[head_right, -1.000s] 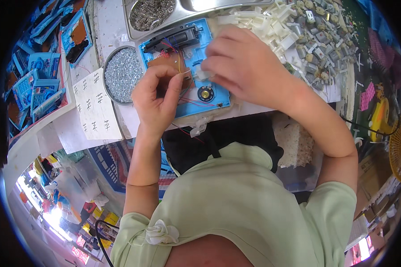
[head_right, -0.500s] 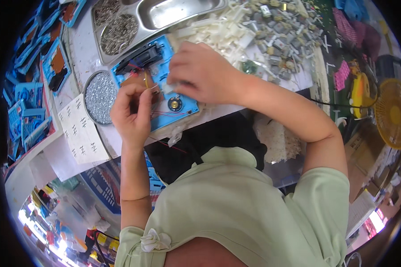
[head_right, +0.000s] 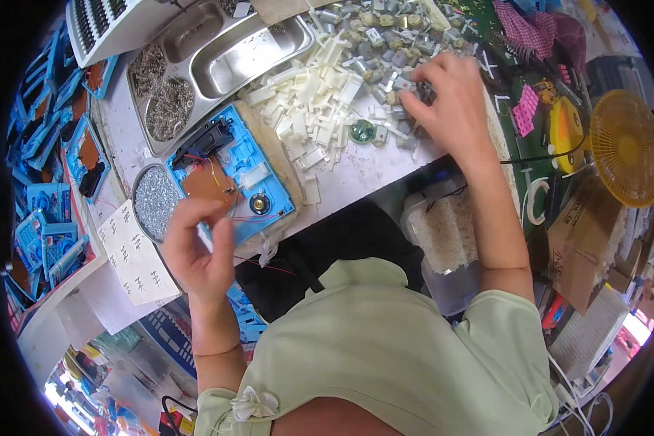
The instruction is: Assembling electronic components by soldering wires and installing them into a blue plastic casing.
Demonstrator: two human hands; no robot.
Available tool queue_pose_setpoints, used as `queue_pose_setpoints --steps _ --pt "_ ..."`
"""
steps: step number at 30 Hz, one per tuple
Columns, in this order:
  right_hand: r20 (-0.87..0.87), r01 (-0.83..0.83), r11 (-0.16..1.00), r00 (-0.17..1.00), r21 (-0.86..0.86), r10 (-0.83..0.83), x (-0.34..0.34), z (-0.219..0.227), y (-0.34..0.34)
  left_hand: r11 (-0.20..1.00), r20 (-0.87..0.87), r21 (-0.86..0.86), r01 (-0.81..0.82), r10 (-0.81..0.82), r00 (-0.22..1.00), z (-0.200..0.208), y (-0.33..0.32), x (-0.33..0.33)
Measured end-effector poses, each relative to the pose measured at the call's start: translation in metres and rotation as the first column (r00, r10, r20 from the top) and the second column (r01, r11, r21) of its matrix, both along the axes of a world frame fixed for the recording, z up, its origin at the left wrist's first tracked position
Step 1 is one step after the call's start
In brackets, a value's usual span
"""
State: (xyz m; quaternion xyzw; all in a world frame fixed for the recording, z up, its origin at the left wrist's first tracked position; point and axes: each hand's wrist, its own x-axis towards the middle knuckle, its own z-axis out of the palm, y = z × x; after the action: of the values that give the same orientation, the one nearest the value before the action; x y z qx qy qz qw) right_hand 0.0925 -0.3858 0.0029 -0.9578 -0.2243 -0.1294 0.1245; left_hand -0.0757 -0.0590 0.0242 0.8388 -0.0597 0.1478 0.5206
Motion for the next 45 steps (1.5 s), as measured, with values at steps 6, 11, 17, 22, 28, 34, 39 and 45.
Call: queue_pose_setpoints --steps 6,11,17,22,28,34,39,45 --pt "-0.031 -0.325 0.901 0.937 0.287 0.348 -0.012 0.031 0.031 0.970 -0.245 -0.168 0.177 -0.215 0.945 0.004 -0.047 0.073" --pt "-0.251 -0.255 0.795 0.858 0.550 0.449 -0.033 0.037 0.036 0.770 -0.498 -0.598 0.223 -0.575 0.649 0.008 -0.055 0.117" --pt "-0.358 0.201 0.351 0.808 0.914 0.468 -0.050 0.009 0.040 0.687 -0.447 -0.699 0.200 -0.637 0.628 0.010 -0.075 0.132" --pt "-0.268 0.248 0.101 0.891 0.963 0.366 -0.047 -0.008 0.023 0.681 -0.378 -0.525 0.510 -0.724 0.578 0.008 -0.105 0.182" --pt "-0.268 0.256 0.085 0.862 0.963 0.431 -0.037 0.001 0.013 0.822 0.005 0.569 0.023 -0.032 0.999 -0.027 -0.110 0.353" --pt "-0.254 0.202 0.171 0.891 0.964 0.377 -0.044 -0.004 -0.003 0.714 -0.084 0.700 -0.015 0.103 0.991 -0.048 -0.137 0.391" --pt "-0.277 0.217 0.194 0.886 0.957 0.372 -0.047 -0.013 -0.010 0.696 -0.042 0.717 -0.020 0.072 0.997 -0.052 -0.134 0.391" --pt "-0.263 0.200 0.205 0.897 0.958 0.354 -0.052 -0.010 -0.013 0.672 0.066 0.735 -0.093 0.066 0.996 -0.057 -0.135 0.388"
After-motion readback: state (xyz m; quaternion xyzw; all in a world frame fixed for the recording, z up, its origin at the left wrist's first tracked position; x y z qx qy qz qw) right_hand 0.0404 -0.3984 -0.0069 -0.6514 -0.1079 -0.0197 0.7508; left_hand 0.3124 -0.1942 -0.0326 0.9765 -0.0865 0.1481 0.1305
